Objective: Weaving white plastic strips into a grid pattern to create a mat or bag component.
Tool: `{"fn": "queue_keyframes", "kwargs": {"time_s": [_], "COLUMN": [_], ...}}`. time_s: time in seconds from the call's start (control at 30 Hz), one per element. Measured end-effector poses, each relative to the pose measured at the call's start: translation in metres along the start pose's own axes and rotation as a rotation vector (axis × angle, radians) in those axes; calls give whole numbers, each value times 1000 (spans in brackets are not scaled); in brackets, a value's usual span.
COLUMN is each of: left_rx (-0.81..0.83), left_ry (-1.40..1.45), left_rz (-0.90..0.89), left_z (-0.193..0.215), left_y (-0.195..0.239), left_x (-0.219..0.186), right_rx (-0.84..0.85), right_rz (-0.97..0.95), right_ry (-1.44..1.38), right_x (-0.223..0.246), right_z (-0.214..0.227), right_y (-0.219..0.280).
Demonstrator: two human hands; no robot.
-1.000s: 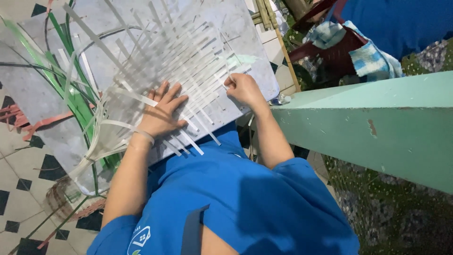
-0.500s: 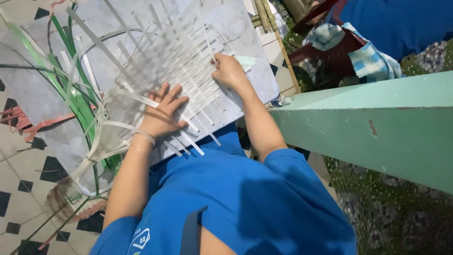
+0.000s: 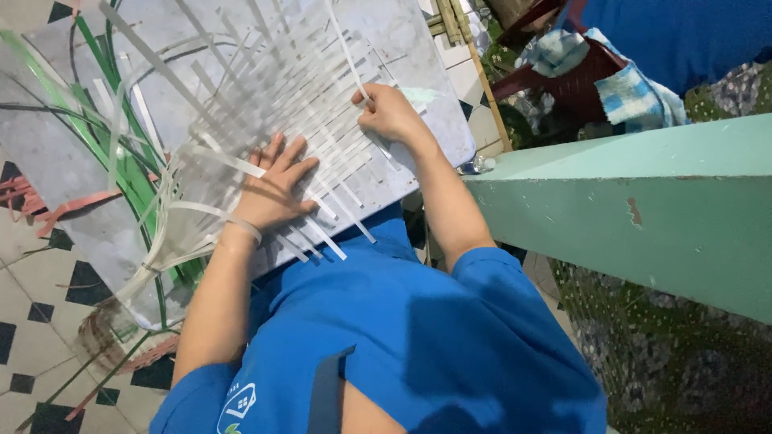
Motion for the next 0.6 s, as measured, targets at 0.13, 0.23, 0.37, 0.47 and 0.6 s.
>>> {"fn": "queue_keyframes", "kwargs": {"time_s": [0.13,0.23,0.37,0.47,0.6], "left_rx": [-2,31,39,37,38], "left_ry": [24,20,24,-1,35], "left_rz": [-1,16,25,8,-21], "left_z": [0,-1,-4,-1,14], "left_y": [-1,-1,0,0,-5], "left_x": [1,1,4,3,-2], "right_rx": [-54,-135,-141,-168,-281], "right_rz": [22,103,76,40,-32], "right_ry": [-28,28,110,176,162], "right_x": [5,5,-8,-49,-57], "right_z": [22,38,29,-5,-11], "right_y": [16,42,76,79,78]}}
Point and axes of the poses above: each hand's wrist, its own y-axis away from the middle knuckle, its own z-axis out of the back of the hand, x = y × z, the point moved 4 cm from there along -y, towards the middle knuckle, and after that the axes turned 10 degrees about -x, right-handed, at the moved point
